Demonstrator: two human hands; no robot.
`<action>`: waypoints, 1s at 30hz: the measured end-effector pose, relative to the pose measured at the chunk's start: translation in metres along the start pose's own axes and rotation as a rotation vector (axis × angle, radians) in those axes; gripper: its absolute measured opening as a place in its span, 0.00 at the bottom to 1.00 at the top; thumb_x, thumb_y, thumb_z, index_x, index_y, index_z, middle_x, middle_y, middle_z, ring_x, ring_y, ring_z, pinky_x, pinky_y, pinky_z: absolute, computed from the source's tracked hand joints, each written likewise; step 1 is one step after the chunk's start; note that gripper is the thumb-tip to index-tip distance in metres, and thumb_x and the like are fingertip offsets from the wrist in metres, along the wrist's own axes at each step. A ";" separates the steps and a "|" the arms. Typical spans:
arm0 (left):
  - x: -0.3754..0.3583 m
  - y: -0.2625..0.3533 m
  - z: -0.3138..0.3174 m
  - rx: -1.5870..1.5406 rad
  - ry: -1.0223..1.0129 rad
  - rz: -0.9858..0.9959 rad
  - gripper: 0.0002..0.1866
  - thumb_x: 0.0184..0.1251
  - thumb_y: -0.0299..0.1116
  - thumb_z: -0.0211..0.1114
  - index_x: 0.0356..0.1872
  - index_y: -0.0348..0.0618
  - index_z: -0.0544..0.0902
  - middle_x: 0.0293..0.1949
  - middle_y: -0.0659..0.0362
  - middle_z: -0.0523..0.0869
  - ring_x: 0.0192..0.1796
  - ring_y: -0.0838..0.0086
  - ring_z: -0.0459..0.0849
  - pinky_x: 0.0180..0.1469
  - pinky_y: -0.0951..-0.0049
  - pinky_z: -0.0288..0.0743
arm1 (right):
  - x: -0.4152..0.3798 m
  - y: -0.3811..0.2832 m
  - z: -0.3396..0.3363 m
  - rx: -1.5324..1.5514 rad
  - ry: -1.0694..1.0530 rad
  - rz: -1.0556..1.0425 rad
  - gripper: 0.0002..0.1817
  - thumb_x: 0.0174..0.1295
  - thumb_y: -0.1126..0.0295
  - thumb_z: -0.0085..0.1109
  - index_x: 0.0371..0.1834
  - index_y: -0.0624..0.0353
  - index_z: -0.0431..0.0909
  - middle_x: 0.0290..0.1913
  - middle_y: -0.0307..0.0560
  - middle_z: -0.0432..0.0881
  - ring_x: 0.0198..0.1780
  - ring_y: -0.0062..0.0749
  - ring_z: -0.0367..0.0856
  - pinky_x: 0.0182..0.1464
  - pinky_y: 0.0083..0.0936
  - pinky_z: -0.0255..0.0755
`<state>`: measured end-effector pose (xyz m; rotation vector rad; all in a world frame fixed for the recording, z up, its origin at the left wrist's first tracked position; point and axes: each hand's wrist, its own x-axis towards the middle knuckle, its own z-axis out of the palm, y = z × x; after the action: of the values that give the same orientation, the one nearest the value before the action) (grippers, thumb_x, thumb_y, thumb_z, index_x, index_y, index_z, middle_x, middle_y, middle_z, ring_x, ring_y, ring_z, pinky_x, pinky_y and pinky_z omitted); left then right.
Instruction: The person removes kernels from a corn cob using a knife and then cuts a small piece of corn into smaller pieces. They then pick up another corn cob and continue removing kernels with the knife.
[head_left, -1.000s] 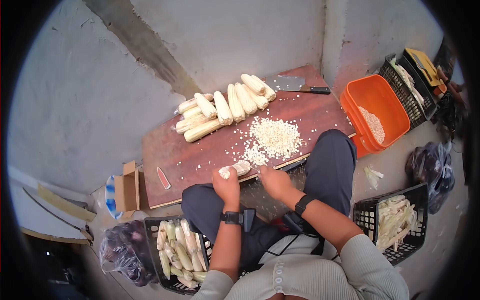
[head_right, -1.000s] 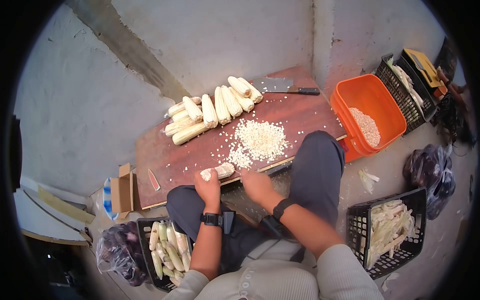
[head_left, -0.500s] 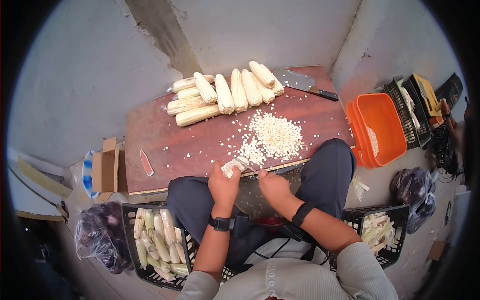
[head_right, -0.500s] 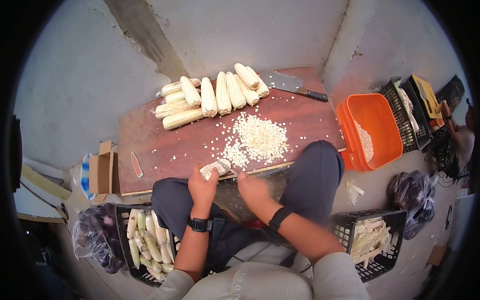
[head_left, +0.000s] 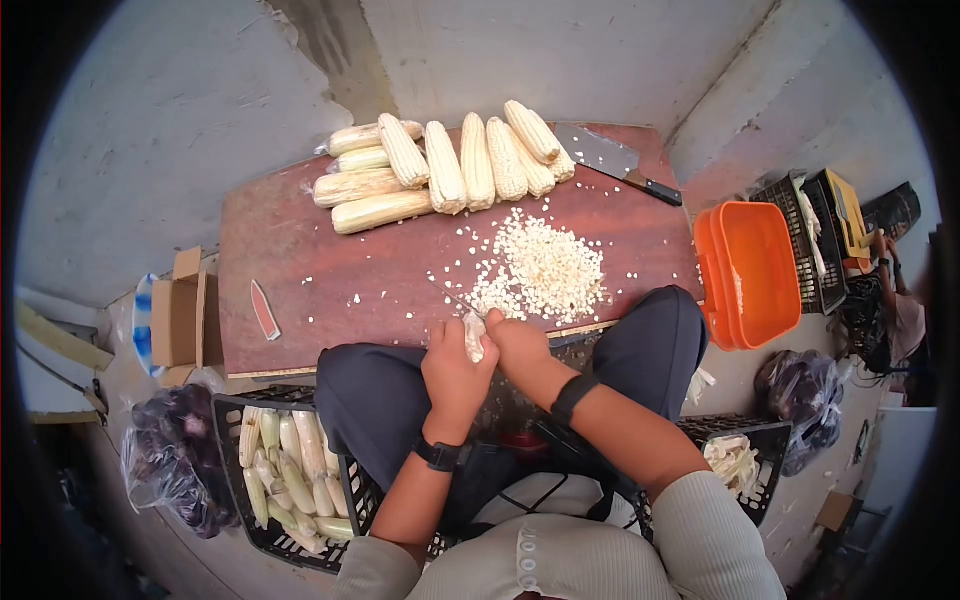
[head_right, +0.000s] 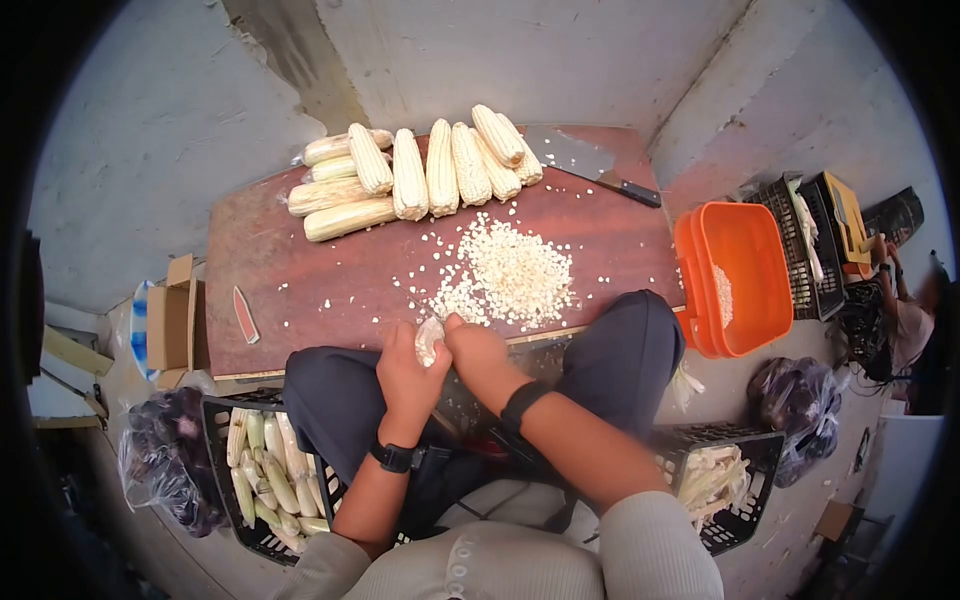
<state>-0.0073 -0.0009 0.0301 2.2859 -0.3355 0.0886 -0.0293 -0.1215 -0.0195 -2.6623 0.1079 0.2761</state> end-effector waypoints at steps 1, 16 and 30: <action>-0.002 0.002 0.000 0.008 -0.003 0.021 0.14 0.51 0.33 0.66 0.31 0.36 0.72 0.31 0.45 0.76 0.34 0.46 0.77 0.36 0.56 0.71 | 0.005 0.000 0.000 0.032 0.015 -0.050 0.05 0.60 0.73 0.47 0.35 0.64 0.68 0.30 0.58 0.82 0.35 0.52 0.83 0.35 0.42 0.76; 0.001 -0.045 0.003 -0.374 0.161 -0.346 0.12 0.58 0.28 0.62 0.38 0.30 0.73 0.29 0.52 0.82 0.20 0.73 0.82 0.19 0.77 0.74 | -0.002 0.011 0.002 0.286 0.159 0.176 0.13 0.68 0.64 0.46 0.39 0.65 0.66 0.28 0.63 0.80 0.35 0.59 0.80 0.38 0.49 0.73; 0.008 -0.038 0.003 -0.555 0.160 -0.523 0.19 0.57 0.30 0.62 0.44 0.23 0.71 0.27 0.50 0.83 0.20 0.72 0.83 0.20 0.75 0.76 | -0.056 -0.009 0.025 -0.128 0.169 0.081 0.06 0.59 0.74 0.49 0.37 0.62 0.66 0.27 0.54 0.80 0.27 0.47 0.84 0.27 0.36 0.78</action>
<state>0.0107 0.0197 0.0018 1.7337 0.2965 -0.0815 -0.0874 -0.1008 -0.0255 -2.8091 0.2605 0.0860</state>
